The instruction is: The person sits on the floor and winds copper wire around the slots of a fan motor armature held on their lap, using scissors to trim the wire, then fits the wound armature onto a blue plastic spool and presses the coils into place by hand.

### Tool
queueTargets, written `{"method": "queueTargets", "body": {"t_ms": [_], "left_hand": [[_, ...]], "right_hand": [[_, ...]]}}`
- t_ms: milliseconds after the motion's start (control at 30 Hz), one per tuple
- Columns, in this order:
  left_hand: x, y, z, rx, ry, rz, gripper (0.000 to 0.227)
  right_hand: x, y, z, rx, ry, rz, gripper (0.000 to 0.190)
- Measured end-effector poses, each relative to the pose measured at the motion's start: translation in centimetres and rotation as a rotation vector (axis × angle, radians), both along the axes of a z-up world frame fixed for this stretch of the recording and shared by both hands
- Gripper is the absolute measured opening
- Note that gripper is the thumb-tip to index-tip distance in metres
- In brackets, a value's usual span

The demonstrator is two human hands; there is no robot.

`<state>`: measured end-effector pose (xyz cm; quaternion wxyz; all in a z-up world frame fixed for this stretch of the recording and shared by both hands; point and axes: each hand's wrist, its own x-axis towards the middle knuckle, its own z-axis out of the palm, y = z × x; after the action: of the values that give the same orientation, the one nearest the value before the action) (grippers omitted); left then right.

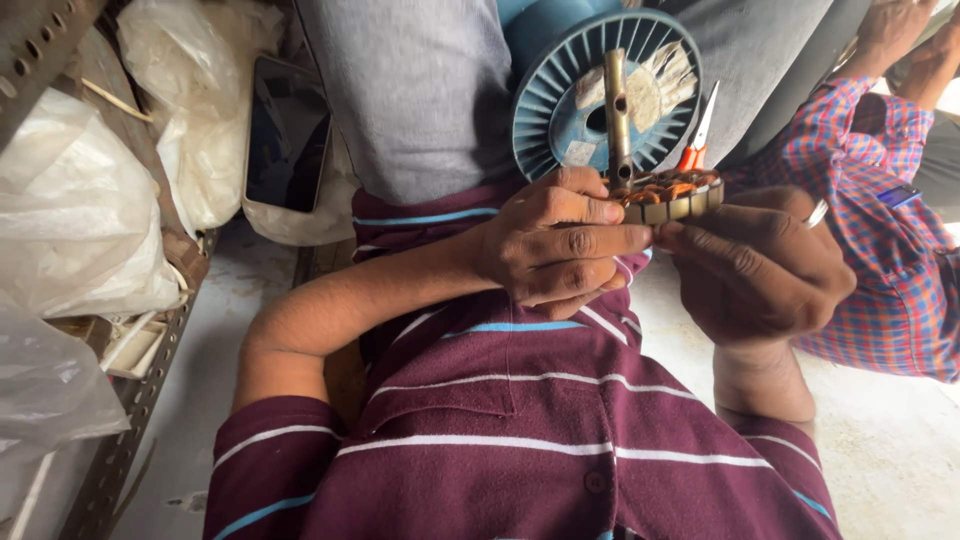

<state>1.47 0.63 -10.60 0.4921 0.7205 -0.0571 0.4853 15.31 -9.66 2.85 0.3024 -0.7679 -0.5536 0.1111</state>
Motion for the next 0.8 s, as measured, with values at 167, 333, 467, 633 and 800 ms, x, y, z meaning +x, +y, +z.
{"method": "queueTargets", "body": {"t_ms": [167,333,467,633,800], "left_hand": [[-0.3,1.1,1.9,-0.059,0.055,-0.006,0.016],[-0.6,1.7,3.6,-0.340,0.160,-0.053,0.017],[-0.9,2.8,3.4,-0.911,0.307,-0.175,0.018],[-0.7,4.4,2.4,-1.146,0.345,-0.216,0.011],[-0.5,4.8,1.5,-1.065,0.378,-0.243,0.007]], "right_hand": [[0.3,-0.3,-2.3,0.159,0.335,-0.153,0.027],[-0.1,-1.9,-4.0,0.211,0.730,-0.327,0.033],[0.3,-1.8,-5.0,0.260,0.762,-0.317,0.035],[0.6,-2.2,-5.5,0.261,0.744,-0.271,0.037],[0.7,-2.4,-5.9,0.278,0.717,-0.261,0.038]]}}
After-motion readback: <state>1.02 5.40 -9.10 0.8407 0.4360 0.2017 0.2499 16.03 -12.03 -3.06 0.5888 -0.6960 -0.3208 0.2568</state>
